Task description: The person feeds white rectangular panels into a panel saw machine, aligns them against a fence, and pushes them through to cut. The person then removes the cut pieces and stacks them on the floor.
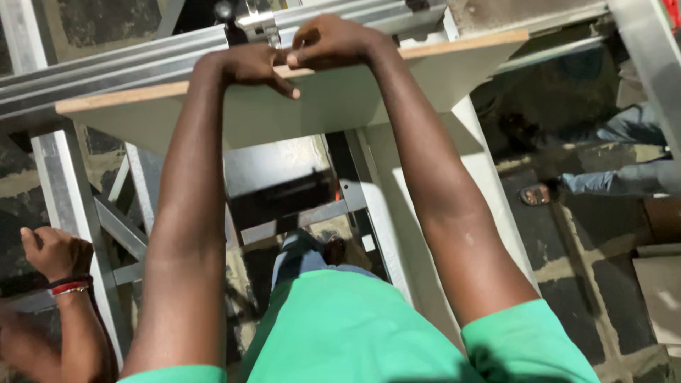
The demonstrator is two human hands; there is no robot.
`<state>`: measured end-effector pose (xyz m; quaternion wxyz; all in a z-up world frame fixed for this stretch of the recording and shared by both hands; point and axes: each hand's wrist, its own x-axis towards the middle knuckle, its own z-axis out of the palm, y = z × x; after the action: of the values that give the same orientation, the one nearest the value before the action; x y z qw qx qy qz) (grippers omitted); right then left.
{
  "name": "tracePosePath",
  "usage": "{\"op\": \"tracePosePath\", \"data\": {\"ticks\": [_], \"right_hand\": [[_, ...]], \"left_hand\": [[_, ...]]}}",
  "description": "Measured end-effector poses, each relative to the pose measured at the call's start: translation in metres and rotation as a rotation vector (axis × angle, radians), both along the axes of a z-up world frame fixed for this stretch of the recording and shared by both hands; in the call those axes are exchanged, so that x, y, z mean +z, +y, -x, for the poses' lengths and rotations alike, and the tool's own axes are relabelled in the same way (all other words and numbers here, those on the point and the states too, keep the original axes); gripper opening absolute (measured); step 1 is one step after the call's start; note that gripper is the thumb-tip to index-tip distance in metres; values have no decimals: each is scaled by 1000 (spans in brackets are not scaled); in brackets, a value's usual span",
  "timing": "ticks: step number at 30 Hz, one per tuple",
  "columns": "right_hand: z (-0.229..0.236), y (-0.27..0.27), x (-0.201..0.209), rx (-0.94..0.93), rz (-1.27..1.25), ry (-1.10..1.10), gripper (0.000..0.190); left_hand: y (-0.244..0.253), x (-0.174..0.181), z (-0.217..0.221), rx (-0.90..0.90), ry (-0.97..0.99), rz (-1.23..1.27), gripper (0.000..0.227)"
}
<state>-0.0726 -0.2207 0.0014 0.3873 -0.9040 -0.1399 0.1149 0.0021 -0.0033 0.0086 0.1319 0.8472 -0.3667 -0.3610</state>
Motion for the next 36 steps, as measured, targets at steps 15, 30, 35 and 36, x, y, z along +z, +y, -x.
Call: {"op": "tracePosePath", "data": {"ticks": [15, 30, 35, 36], "right_hand": [[-4, -1, -6, -35, 10, -60, 65], [12, 7, -14, 49, -4, -10, 68], [25, 21, -8, 58, 104, -39, 71], [29, 23, -7, 53, 177, -34, 69]], "left_hand": [[5, -16, -11, -110, -54, 99, 86], [18, -44, 4, -80, -196, 295, 62], [28, -37, 12, -59, -295, 369, 55], [29, -37, 13, -50, -301, 430, 58]]}}
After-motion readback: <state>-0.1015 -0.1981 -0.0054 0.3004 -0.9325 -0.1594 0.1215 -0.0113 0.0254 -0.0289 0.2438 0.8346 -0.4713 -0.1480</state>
